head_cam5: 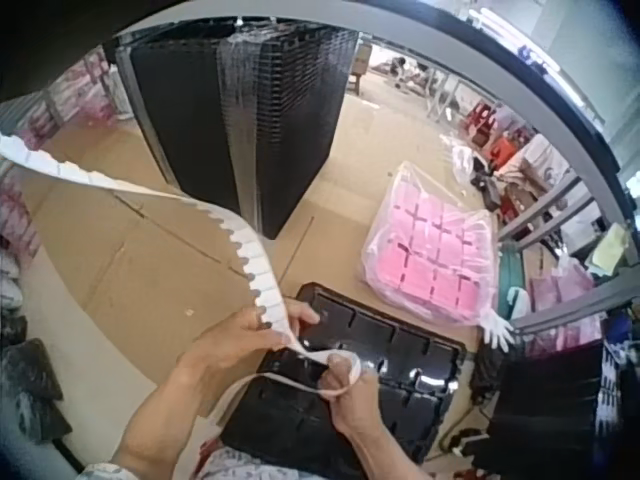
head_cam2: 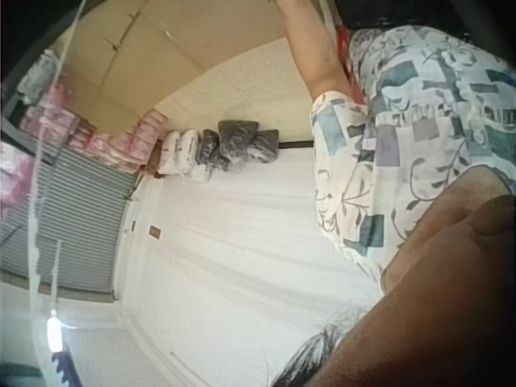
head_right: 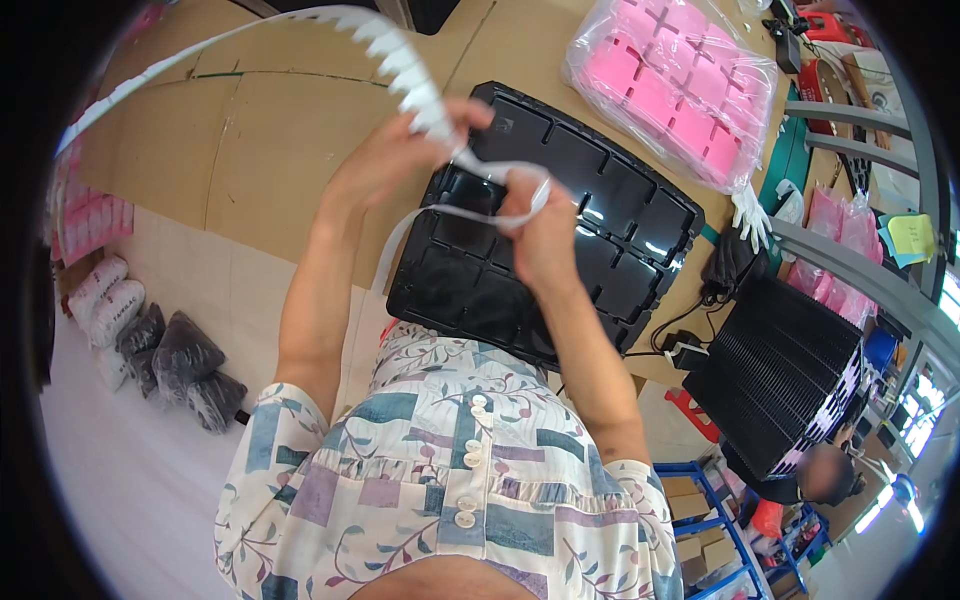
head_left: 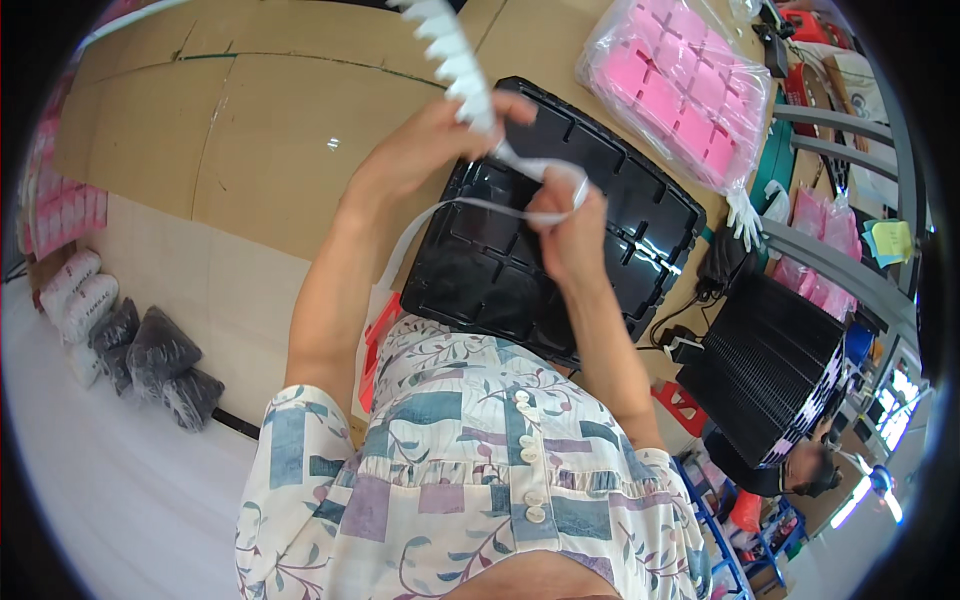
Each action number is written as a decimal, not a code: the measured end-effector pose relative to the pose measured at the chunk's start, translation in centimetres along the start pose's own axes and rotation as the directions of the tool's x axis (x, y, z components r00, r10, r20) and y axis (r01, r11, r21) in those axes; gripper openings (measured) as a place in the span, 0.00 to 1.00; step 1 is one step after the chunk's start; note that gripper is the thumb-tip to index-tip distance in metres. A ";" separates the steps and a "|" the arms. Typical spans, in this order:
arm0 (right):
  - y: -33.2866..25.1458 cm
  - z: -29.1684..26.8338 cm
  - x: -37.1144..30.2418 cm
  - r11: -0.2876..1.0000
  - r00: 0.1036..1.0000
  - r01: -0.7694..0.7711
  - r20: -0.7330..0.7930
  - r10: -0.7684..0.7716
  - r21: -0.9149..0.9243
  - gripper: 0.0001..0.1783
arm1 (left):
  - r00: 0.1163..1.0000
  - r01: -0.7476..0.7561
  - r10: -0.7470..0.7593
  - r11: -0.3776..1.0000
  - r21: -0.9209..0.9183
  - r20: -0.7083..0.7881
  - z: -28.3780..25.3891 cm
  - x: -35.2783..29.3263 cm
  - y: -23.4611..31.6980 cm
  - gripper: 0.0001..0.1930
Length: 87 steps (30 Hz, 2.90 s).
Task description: The person applies adhesive strips to the surface of a black plastic tray, then places a pink plastic insert into the tray and presses it down. The person repeats this process with a second tray, applying adhesive and inserting the pink component.
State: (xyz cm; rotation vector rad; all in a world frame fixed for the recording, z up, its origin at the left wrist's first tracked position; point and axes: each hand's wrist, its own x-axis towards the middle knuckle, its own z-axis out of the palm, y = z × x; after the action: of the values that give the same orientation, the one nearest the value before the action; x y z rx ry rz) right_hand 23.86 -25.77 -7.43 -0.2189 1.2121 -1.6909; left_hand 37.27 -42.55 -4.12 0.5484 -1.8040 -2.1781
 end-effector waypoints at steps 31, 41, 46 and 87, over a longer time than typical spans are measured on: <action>-4.4 -1.7 -6.0 0.799 0.967 0.211 0.238 -0.088 -0.564 0.07 | 0.966 0.029 -0.077 0.980 -0.195 -0.245 9.8 -6.6 -2.3 0.08; -3.0 -2.7 -6.4 -0.291 0.288 0.779 0.729 -0.621 -0.556 0.08 | 0.908 -0.107 -0.192 0.754 -0.649 -0.373 13.9 -4.8 -3.9 0.06; -3.8 -5.6 -7.3 0.486 0.794 0.584 0.332 -0.509 -0.650 0.02 | 0.874 0.044 -0.055 0.998 -0.035 -0.482 13.8 -5.7 -3.8 0.07; -5.0 -26.8 6.8 -0.579 0.622 0.317 0.626 -0.470 -0.751 0.08 | 0.958 0.260 -0.257 0.966 0.004 -0.126 17.6 -6.0 -6.8 0.05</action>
State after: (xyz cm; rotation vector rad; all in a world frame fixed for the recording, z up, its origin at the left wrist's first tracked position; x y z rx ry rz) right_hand 0.63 -14.82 -18.90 -2.1628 2.6748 -0.5308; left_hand 35.10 -23.13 -7.28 0.9518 -1.7764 -2.2316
